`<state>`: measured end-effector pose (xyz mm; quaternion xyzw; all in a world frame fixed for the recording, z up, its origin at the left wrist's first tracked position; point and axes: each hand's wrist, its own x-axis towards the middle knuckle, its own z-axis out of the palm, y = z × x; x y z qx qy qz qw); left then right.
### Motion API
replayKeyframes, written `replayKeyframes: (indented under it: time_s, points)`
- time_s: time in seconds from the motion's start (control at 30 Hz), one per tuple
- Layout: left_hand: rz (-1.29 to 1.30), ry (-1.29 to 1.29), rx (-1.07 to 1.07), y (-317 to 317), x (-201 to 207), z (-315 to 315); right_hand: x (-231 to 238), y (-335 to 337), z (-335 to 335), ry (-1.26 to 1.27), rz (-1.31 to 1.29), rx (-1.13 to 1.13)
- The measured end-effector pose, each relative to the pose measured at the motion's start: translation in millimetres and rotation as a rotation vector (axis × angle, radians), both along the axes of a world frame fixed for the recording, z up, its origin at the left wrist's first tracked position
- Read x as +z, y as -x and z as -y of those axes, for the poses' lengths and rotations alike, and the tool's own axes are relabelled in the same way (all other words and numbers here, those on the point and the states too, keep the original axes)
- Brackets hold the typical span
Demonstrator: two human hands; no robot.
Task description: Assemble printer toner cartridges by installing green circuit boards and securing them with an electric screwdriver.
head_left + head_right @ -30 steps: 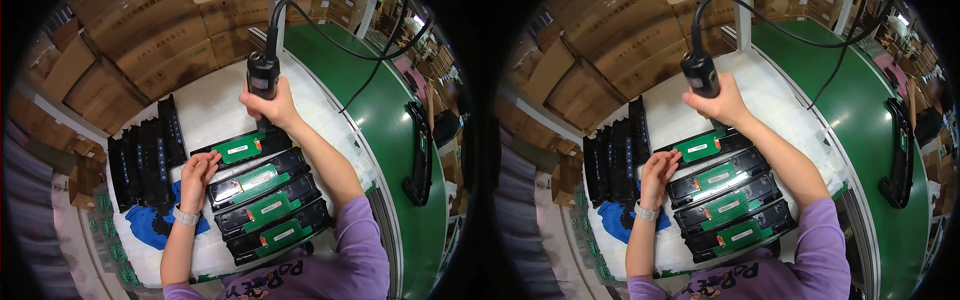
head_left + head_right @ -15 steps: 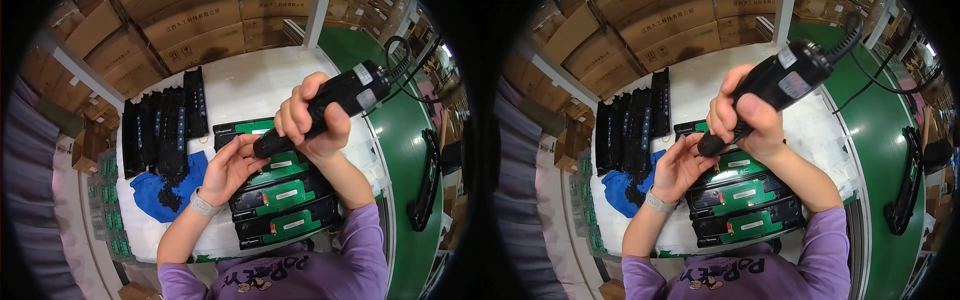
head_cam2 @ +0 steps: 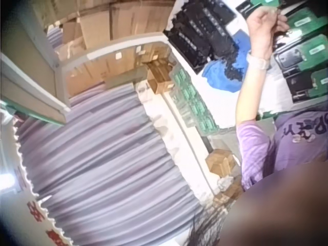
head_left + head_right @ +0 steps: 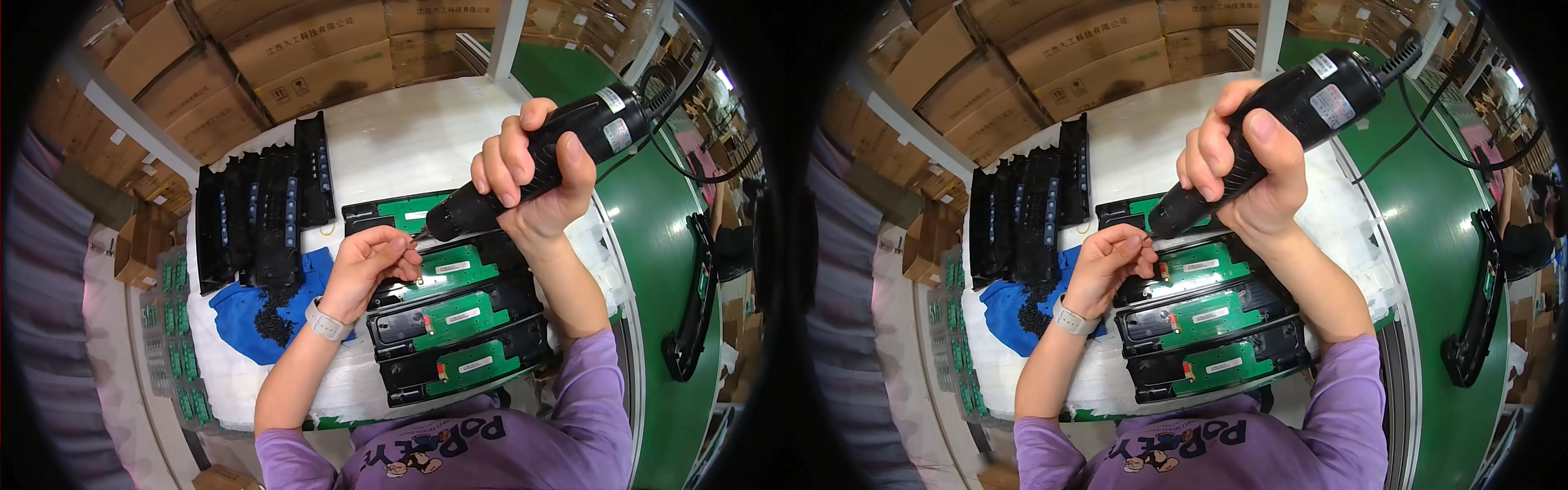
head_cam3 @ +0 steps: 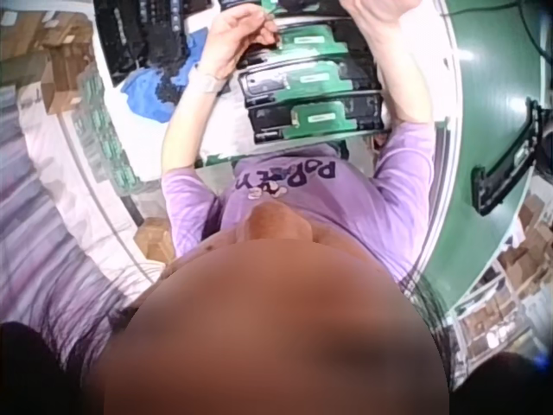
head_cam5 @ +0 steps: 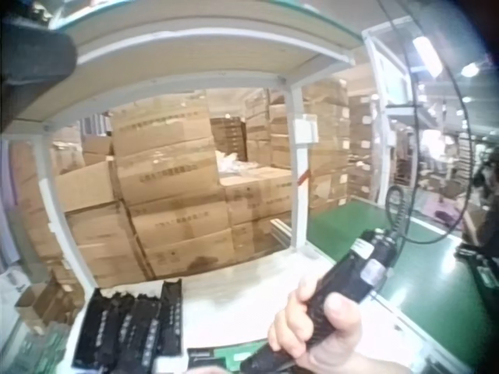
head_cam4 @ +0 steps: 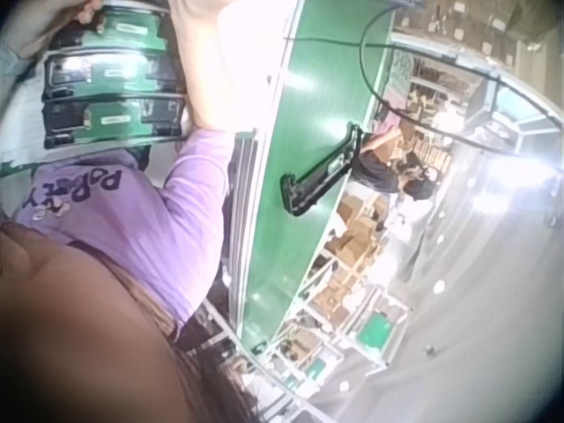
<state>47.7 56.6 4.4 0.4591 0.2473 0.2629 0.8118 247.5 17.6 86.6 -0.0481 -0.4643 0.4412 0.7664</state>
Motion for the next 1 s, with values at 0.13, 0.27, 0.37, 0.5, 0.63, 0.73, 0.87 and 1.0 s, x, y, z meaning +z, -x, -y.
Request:
replayKeyframes:
  time_s: [0.13, 0.27, 0.37, 0.5, 0.63, 0.73, 0.87, 1.0]
  points:
    - [-0.004, -0.016, 0.012, -1.5, 1.2, 0.1, -1.1, 1.3, -0.3, 0.010, 0.006, 0.020]
    - [0.041, -0.034, -0.018, 0.9, -6.8, -3.5, -0.7, 1.1, 0.6, 0.029, 0.067, -0.019]
    - [-0.028, -0.041, -0.008, -0.1, 0.1, -0.3, -1.9, 1.4, -0.3, 0.036, 0.052, -0.010]
    - [-0.045, -0.097, 0.016, -2.2, 2.4, 1.2, -2.7, 2.5, 1.0, 0.032, 0.078, -0.028]
    - [-0.091, -0.222, 0.000, -0.5, 0.5, -1.7, -1.3, 5.8, 3.2, 0.088, 0.090, 0.000]
    - [-0.152, -0.346, -0.044, 0.0, 2.0, -1.9, -2.5, 9.5, 5.3, 0.152, 0.125, -0.004]
    - [-0.201, -0.326, -0.089, -0.5, -5.0, -2.6, -7.3, 13.5, 5.0, 0.261, 0.137, -0.050]
    - [-0.154, -0.499, 0.025, -5.5, -0.3, -4.3, -17.9, 16.8, -0.3, 0.364, 0.284, 0.031]
